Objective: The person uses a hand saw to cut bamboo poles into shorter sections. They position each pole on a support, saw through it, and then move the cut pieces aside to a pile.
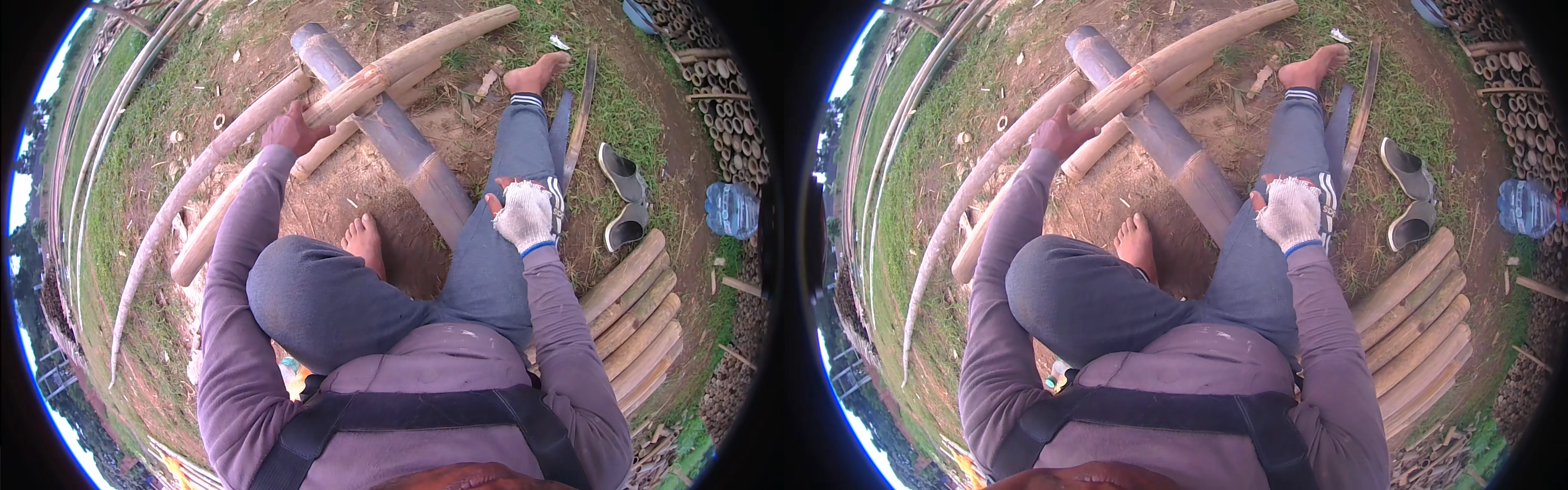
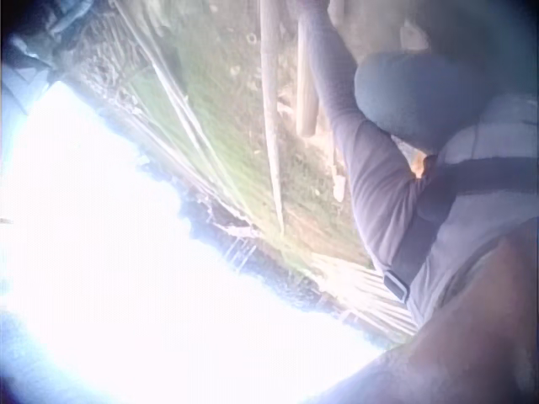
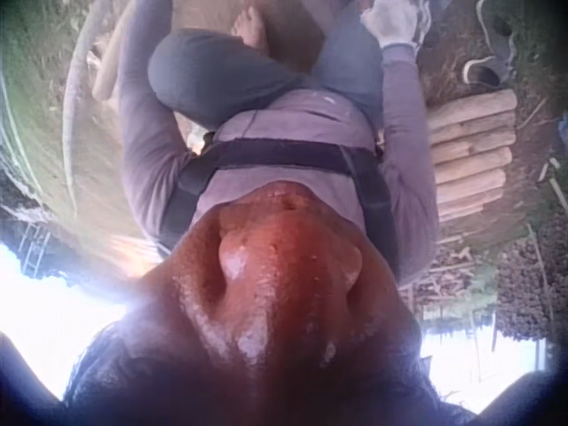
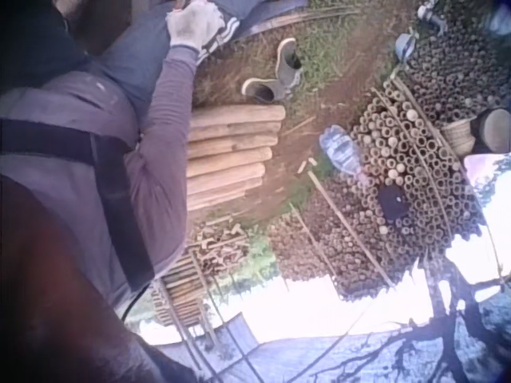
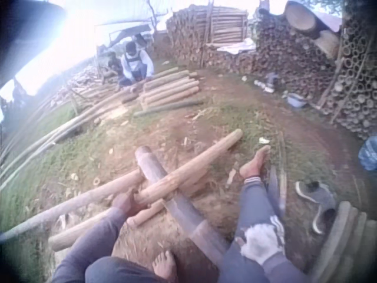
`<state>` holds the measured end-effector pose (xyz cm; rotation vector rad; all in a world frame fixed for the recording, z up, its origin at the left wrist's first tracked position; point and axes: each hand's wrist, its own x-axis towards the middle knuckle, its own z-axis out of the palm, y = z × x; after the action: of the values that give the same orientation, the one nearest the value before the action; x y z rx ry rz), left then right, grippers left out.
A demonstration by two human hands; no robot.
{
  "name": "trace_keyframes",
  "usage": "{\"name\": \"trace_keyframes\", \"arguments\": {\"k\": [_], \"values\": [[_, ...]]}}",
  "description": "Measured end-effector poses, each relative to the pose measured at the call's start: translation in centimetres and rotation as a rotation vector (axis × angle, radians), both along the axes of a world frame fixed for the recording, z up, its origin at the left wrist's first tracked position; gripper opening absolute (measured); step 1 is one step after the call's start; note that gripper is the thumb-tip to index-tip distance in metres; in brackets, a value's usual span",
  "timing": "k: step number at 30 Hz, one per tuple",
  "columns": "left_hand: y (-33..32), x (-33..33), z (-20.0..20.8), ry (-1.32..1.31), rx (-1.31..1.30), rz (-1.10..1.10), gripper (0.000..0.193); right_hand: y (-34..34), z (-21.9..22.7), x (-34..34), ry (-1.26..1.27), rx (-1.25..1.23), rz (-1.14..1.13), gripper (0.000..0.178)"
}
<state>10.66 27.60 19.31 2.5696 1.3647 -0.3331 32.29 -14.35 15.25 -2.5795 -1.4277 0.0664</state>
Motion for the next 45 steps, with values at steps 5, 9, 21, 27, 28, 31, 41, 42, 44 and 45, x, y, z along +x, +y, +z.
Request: {"name": "trace_keyframes", "arguments": {"k": [5,9,21,27,28,31,41,42,44,45], "values": [[1.7,0.1,-2.0,-0.153,-0.091,-0.042,0.098,-0.1,1.0,0.3,0.123,0.211,-0.096,0.039],[1.5,2.6,-4.5,-0.234,-0.135,-0.057,0.104,-1.3,1.1,1.8,0.222,0.615,-0.436,0.037],[0.1,-3.4,-1.0,-0.289,-0.018,-0.02,0.09,-20.2,-17.3,4.7,0.522,-0.149,-0.805,0.033],[-1.6,-11.1,0.5,-0.142,0.054,0.055,0.096,-23.4,-21.2,3.9,0.529,0.01,-0.911,0.034],[-2.2,-12.9,1.0,-0.091,0.096,0.057,0.099,-21.6,-19.4,3.6,0.543,0.079,-0.981,0.034],[-2.1,-16.3,0.8,-0.042,0.142,0.001,0.102,-21.5,-17.5,4.1,0.533,0.191,-1.116,0.032],[2.6,-14.9,0.5,-0.224,-0.7,0.182,0.109,-23.7,-3.4,5.5,1.673,0.808,-0.998,0.054],[3.3,-14.8,0.0,-0.201,-0.735,0.178,0.112,-22.8,-2.0,4.7,1.735,0.861,-0.934,0.054],[3.6,-14.9,-1.0,-0.222,-0.714,0.172,0.104,-20.2,0.1,2.9,1.759,0.929,-0.847,0.054],[3.6,-15.0,-1.1,-0.233,-0.701,0.173,0.101,-18.4,1.0,2.0,1.723,0.944,-0.827,0.054]]}}
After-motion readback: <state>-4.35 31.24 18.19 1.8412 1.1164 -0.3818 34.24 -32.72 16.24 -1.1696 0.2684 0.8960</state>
